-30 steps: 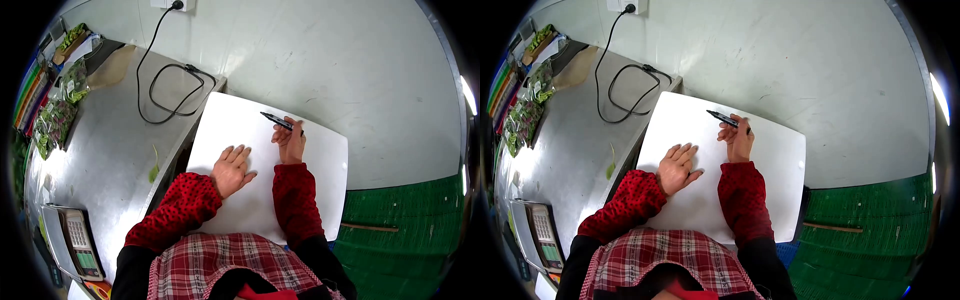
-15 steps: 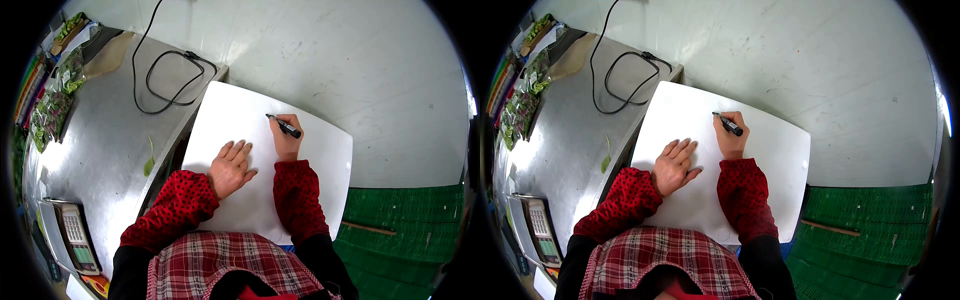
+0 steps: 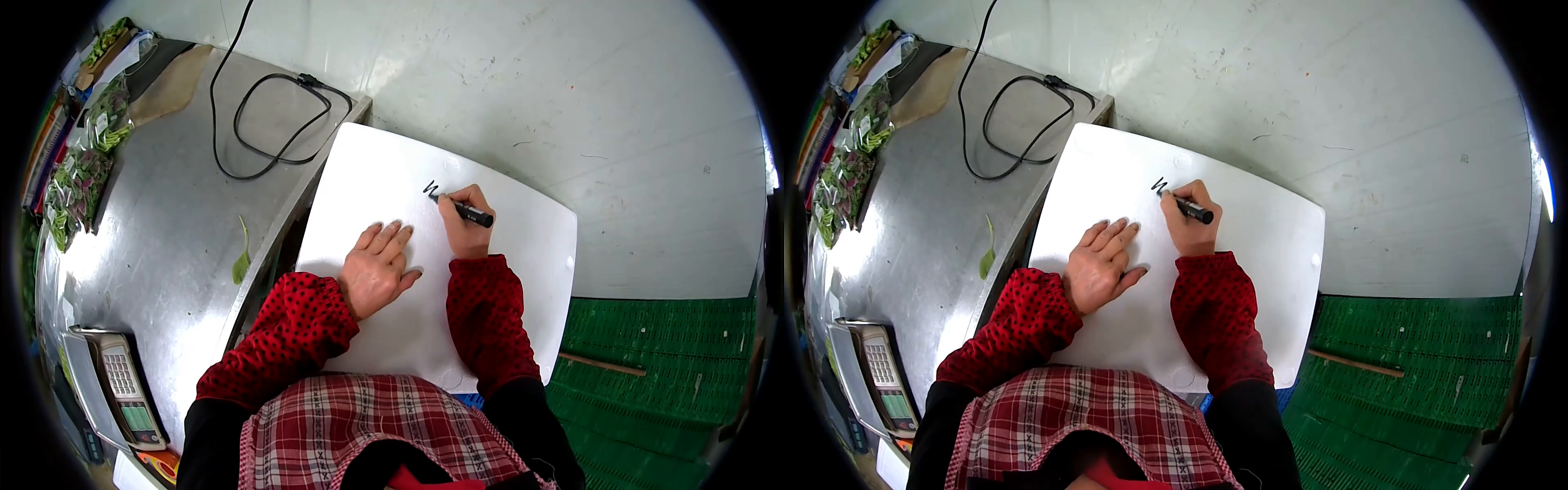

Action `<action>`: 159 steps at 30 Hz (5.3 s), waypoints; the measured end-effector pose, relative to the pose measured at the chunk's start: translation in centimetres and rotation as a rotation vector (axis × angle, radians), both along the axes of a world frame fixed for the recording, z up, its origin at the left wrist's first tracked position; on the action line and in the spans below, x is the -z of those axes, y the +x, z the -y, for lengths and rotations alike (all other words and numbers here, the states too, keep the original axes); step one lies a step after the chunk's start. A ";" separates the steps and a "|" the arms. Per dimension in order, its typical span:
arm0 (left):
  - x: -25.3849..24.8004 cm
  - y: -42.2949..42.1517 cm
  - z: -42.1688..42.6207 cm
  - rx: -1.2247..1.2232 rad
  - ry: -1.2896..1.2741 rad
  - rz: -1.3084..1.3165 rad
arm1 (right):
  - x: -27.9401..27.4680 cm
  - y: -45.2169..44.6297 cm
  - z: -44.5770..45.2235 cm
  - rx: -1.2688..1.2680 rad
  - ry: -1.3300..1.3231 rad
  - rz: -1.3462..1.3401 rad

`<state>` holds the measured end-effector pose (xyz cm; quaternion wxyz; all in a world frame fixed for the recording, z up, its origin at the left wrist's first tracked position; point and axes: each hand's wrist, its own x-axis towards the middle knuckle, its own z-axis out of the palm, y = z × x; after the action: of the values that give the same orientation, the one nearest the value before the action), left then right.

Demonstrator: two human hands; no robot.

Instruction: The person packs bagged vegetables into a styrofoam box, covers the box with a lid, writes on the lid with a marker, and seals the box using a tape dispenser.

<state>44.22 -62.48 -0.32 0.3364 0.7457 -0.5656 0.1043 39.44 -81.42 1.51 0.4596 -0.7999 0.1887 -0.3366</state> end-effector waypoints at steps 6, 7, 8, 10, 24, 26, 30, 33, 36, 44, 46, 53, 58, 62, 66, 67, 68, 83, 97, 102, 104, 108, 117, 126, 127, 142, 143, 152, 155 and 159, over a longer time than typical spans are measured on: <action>0.0 0.0 -0.1 0.001 0.002 -0.003 | -0.2 -0.6 -0.4 -0.023 0.087 -0.020; 0.0 0.1 -0.1 -0.004 0.000 -0.001 | 0.0 -1.0 -0.4 -0.082 0.070 -0.055; 0.0 0.1 -0.1 -0.001 0.004 -0.002 | 0.1 -1.1 -0.1 -0.085 0.070 -0.055; -0.1 0.0 -0.2 0.003 0.009 -0.003 | 0.1 -1.2 0.2 -0.097 0.127 0.013; -0.1 0.0 0.1 -0.015 0.005 0.012 | -0.1 -1.1 0.9 0.038 0.036 -0.020; -0.2 0.1 0.1 -0.016 0.002 0.012 | -0.3 -1.9 0.4 -0.004 0.086 -0.031; -0.1 0.0 0.2 -0.010 -0.001 0.006 | -0.1 -2.6 2.0 0.009 0.086 -0.008; -0.1 0.0 0.3 -0.009 0.000 0.021 | -0.8 -2.4 3.5 0.121 0.153 0.103; -0.3 -0.1 0.3 -0.012 0.017 0.022 | -0.2 -1.7 4.4 0.100 0.080 0.023; -0.3 -0.1 0.3 -0.005 0.008 0.028 | -0.7 -2.4 5.0 0.115 0.052 0.044; -0.3 -0.1 0.3 -0.006 0.017 0.035 | -0.9 -2.5 4.8 0.113 0.031 -0.005; -0.3 -0.1 0.3 -0.007 0.006 0.030 | -0.7 -2.7 5.0 0.107 0.011 -0.025; -0.2 -0.1 0.2 -0.006 0.004 0.022 | -0.6 -4.1 5.2 0.091 -0.022 -0.062; -0.2 -0.2 0.3 -0.006 0.002 0.030 | -1.6 -3.9 3.9 0.082 0.036 -0.006; -0.3 -0.1 0.2 -0.001 0.013 0.036 | -0.7 -4.6 4.1 0.011 -0.008 -0.081; -0.3 -0.1 0.2 0.000 0.014 0.034 | -0.6 -4.7 4.0 0.018 -0.004 -0.059; -0.2 -0.1 0.2 -0.001 0.014 0.037 | -0.5 -4.9 4.0 0.027 -0.002 -0.037; 0.0 -0.1 0.3 -0.014 0.005 0.021 | -0.5 -5.6 2.5 -0.043 -0.022 -0.013; -0.3 -0.3 0.5 -0.001 0.004 0.034 | -1.2 -7.9 7.8 0.272 -0.004 0.037; -0.4 -0.3 0.4 0.001 0.006 0.039 | -0.3 -9.2 8.0 0.294 0.009 -0.036; -0.4 -0.2 0.5 -0.003 0.000 0.038 | -0.4 -10.0 8.3 0.280 0.017 -0.053; -0.5 -0.3 0.4 -0.005 0.009 0.028 | -0.9 -11.3 8.7 0.242 0.076 0.012; -0.5 -0.3 0.7 -0.001 -0.016 0.037 | 0.0 -12.1 10.1 0.240 -0.104 0.015; 0.4 0.1 0.4 -0.017 -0.078 0.023 | -1.6 -12.8 8.5 0.309 -0.116 -0.158; 2.0 -0.1 0.6 -0.007 -0.090 -0.077 | -0.6 -13.8 7.9 0.308 0.060 -0.041; -3.7 -2.5 -6.8 -0.252 -0.316 -0.490 | -8.9 -4.7 -9.7 -0.583 0.352 -0.020; -4.0 -2.6 -7.7 -0.262 -0.316 -0.489 | -8.8 -4.5 -10.4 -0.622 0.309 -0.050; -7.0 -7.4 -11.3 -0.404 -0.312 -0.559 | -10.7 -5.9 -14.3 -0.743 0.327 -0.140; -7.0 -10.5 -11.1 -0.381 -0.313 -0.554 | -9.8 -7.3 -14.5 -0.831 0.373 -0.222; -6.5 -13.4 -11.4 -0.387 -0.253 -0.639 | -8.2 -9.0 -16.4 -0.826 0.342 -0.091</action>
<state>30.79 -51.07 6.15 0.5588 0.7861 -0.2642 -0.0028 30.48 -65.06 9.70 0.6722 -0.7347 -0.0737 -0.0535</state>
